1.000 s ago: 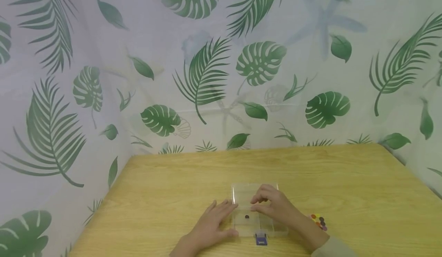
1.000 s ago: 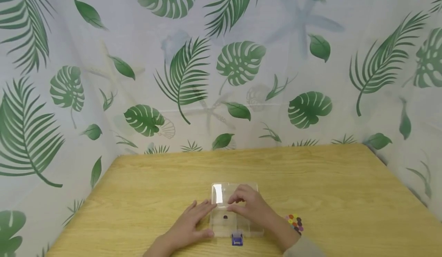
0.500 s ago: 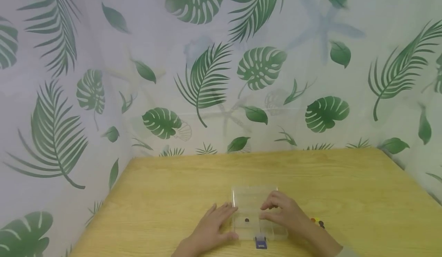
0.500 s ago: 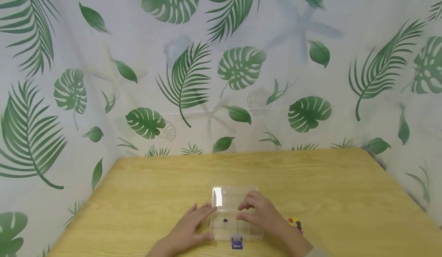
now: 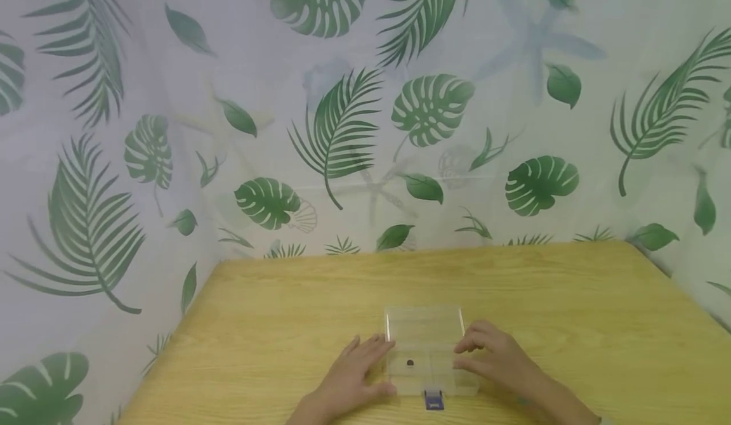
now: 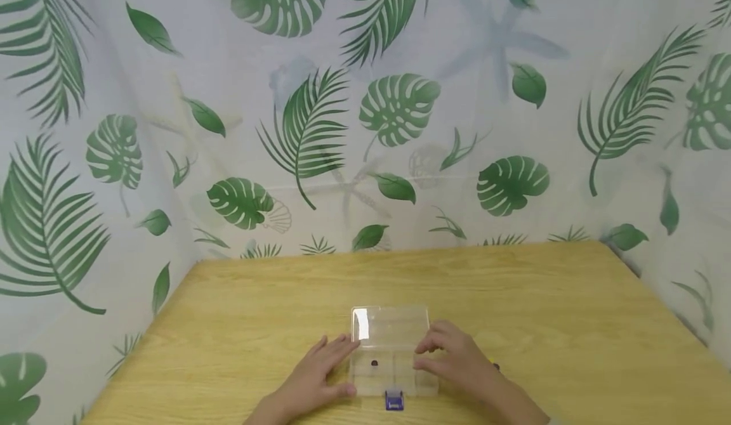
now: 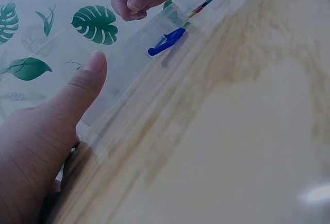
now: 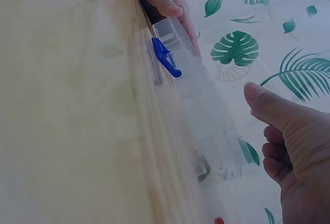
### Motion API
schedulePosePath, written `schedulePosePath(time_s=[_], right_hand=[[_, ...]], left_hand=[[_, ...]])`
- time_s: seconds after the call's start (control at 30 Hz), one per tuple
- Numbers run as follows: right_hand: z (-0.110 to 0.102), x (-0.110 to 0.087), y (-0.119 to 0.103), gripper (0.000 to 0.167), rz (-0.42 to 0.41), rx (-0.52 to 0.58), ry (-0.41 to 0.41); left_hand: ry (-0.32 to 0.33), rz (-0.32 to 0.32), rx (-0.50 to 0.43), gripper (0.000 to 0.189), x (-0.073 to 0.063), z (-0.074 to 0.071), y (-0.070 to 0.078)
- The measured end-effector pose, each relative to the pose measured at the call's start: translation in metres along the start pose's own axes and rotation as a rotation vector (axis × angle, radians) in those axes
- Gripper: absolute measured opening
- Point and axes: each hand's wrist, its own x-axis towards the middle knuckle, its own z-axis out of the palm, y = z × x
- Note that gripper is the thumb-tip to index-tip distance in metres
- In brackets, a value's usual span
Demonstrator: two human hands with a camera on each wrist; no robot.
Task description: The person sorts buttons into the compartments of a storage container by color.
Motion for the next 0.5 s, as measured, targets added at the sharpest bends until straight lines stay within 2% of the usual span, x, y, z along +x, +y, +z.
schedulePosePath(time_s=[0.13, 0.3, 0.43, 0.5], right_hand=[[-0.01, -0.009, -0.002, 0.027, 0.008, -0.02, -0.011], [-0.019, -0.025, -0.003, 0.032, 0.054, -0.039, -0.024], [-0.025, -0.038, -0.001, 0.038, 0.057, -0.05, -0.008], [-0.029, -0.043, -0.002, 0.038, 0.083, -0.032, -0.005]], left_hand=[[0.002, 0.006, 0.017, 0.073, 0.001, 0.0, 0.001], [-0.01, -0.003, -0.008, 0.074, 0.002, -0.001, 0.0], [-0.013, -0.01, -0.011, 0.074, 0.001, 0.0, 0.0], [-0.016, -0.012, -0.014, 0.074, 0.001, -0.001, 0.0]])
